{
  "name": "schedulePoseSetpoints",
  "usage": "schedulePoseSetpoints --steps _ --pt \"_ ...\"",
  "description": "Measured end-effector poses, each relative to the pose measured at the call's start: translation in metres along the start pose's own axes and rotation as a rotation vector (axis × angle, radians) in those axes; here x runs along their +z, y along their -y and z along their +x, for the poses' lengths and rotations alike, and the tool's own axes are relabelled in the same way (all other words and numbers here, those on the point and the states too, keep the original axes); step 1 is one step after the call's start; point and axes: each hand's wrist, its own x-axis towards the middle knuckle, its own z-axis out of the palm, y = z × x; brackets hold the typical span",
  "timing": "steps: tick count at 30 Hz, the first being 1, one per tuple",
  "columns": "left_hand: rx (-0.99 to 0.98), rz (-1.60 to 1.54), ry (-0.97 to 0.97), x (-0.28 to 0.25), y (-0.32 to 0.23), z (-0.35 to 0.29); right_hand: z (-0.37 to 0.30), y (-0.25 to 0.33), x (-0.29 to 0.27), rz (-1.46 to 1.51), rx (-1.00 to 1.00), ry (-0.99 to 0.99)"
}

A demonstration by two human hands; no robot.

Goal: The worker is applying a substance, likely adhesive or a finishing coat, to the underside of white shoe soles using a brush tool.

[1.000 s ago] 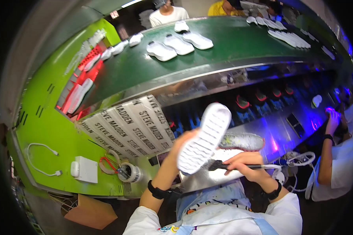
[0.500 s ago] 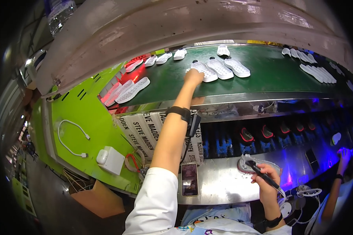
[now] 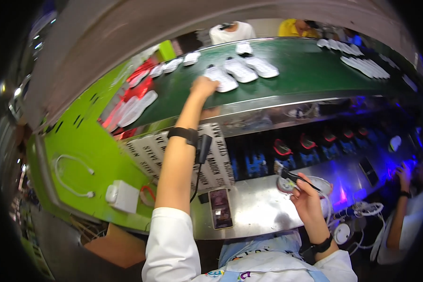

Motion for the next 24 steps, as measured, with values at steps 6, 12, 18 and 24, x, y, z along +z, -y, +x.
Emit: schedulePoseSetpoints --steps 6,12,18,24 --pt "-0.149 -1.179 0.192 -0.044 -0.020 -0.068 0.012 0.008 -0.039 0.039 0.065 -0.128" --pt "-0.421 -1.602 0.178 -0.015 -0.012 -0.279 0.007 0.014 -0.038 0.031 -0.017 -0.116" --pt "-0.816 -2.002 0.558 0.122 -0.010 -0.415 -0.012 -0.029 -0.005 -0.400 0.048 0.160" --pt "-0.630 -2.578 0.702 0.157 -0.022 -0.418 -0.027 -0.060 -0.011 -1.110 -0.488 0.476"
